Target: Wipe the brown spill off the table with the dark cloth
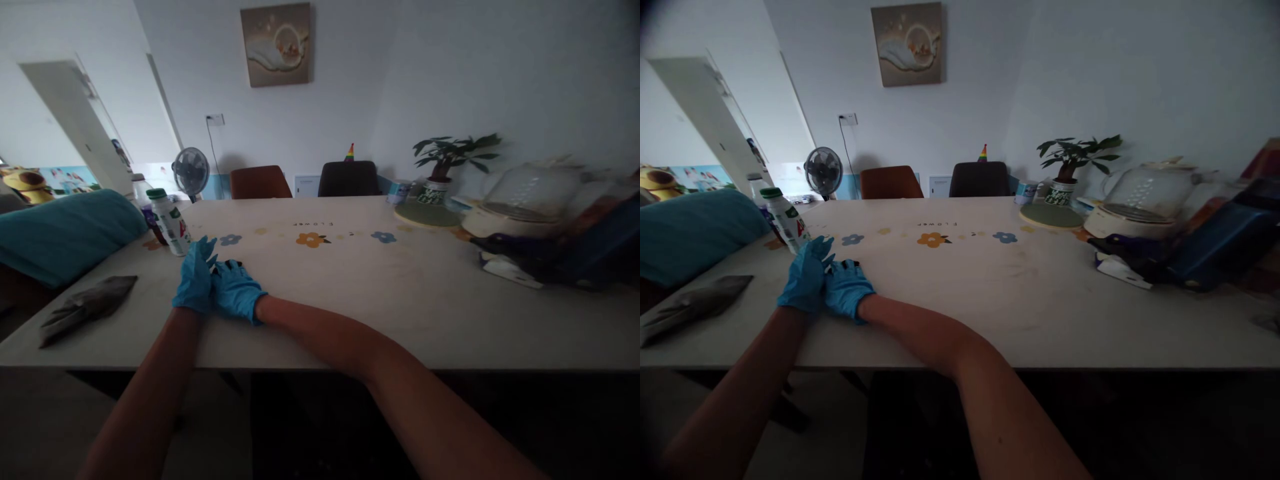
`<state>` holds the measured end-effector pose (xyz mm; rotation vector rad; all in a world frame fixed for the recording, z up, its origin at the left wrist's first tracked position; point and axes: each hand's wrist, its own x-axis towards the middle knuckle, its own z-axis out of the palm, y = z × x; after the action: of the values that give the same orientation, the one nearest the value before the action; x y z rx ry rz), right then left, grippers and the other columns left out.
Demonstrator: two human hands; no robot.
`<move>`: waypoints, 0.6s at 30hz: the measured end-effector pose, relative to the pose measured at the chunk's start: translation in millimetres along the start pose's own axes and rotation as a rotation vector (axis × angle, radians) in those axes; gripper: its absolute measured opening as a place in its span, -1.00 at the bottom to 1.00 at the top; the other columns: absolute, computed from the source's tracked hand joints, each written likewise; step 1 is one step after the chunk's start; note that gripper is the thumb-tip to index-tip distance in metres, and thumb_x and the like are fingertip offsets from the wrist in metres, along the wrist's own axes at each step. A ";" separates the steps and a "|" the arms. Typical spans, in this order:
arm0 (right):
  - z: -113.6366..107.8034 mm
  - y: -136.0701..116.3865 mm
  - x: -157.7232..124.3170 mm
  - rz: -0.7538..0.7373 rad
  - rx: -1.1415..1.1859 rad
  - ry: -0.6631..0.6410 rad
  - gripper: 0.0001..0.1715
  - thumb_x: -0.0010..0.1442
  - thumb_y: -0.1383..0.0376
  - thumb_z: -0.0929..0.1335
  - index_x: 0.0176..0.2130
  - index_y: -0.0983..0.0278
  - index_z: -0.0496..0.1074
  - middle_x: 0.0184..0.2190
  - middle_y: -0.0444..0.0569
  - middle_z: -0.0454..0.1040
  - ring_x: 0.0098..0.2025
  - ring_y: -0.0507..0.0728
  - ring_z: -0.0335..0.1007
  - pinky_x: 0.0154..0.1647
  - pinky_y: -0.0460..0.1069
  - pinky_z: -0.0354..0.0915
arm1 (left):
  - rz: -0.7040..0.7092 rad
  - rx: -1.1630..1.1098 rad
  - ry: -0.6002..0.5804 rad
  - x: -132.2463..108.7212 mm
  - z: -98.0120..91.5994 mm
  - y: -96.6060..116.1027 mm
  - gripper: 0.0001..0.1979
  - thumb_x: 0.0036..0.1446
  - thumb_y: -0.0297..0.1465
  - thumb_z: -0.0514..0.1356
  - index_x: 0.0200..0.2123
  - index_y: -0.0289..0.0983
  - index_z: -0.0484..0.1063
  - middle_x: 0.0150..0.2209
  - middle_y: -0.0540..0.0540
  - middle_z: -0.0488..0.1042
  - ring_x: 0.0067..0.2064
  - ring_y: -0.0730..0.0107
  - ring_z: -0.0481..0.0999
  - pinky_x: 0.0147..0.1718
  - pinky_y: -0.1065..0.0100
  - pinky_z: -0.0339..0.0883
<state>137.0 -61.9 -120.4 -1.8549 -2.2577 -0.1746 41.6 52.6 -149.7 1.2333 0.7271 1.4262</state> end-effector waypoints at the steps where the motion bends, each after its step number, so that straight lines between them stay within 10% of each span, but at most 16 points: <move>1: -0.9 4.5 -4.8 -0.008 -0.002 0.004 -0.46 0.72 0.09 0.34 0.47 0.06 0.70 0.65 0.08 0.56 0.47 0.45 0.50 0.43 0.31 0.40 | -0.002 0.003 0.018 0.1 0.4 1.2 -0.62 0.64 -0.14 0.28 0.34 -0.18 0.60 0.55 -0.35 0.62 0.69 -0.08 0.48 0.78 -0.38 0.18; 8: -7.4 72.2 -77.8 0.035 0.012 0.031 -0.40 0.68 0.07 0.39 0.53 0.08 0.68 0.70 0.11 0.50 0.60 0.49 0.49 0.60 0.36 0.43 | -0.027 -0.012 0.092 3.5 5.5 8.3 -0.65 0.65 -0.14 0.25 0.24 -0.24 0.60 0.53 -0.43 0.61 0.68 -0.11 0.52 0.75 -0.40 0.20; 18: -35.8 214.9 -254.9 0.392 -0.027 0.045 -0.30 0.69 0.12 0.31 0.60 0.22 0.64 0.73 0.28 0.43 0.78 0.56 0.28 0.85 0.53 0.20 | -0.067 -0.005 0.118 -1.6 7.6 18.1 -0.64 0.74 -0.25 0.07 0.27 -0.29 0.59 0.57 -0.45 0.58 0.68 -0.05 0.53 0.73 -0.33 0.28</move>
<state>397.4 -270.3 -156.0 -2.2354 -1.8241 -0.1799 42.7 45.2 -131.5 1.1179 0.8370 1.4533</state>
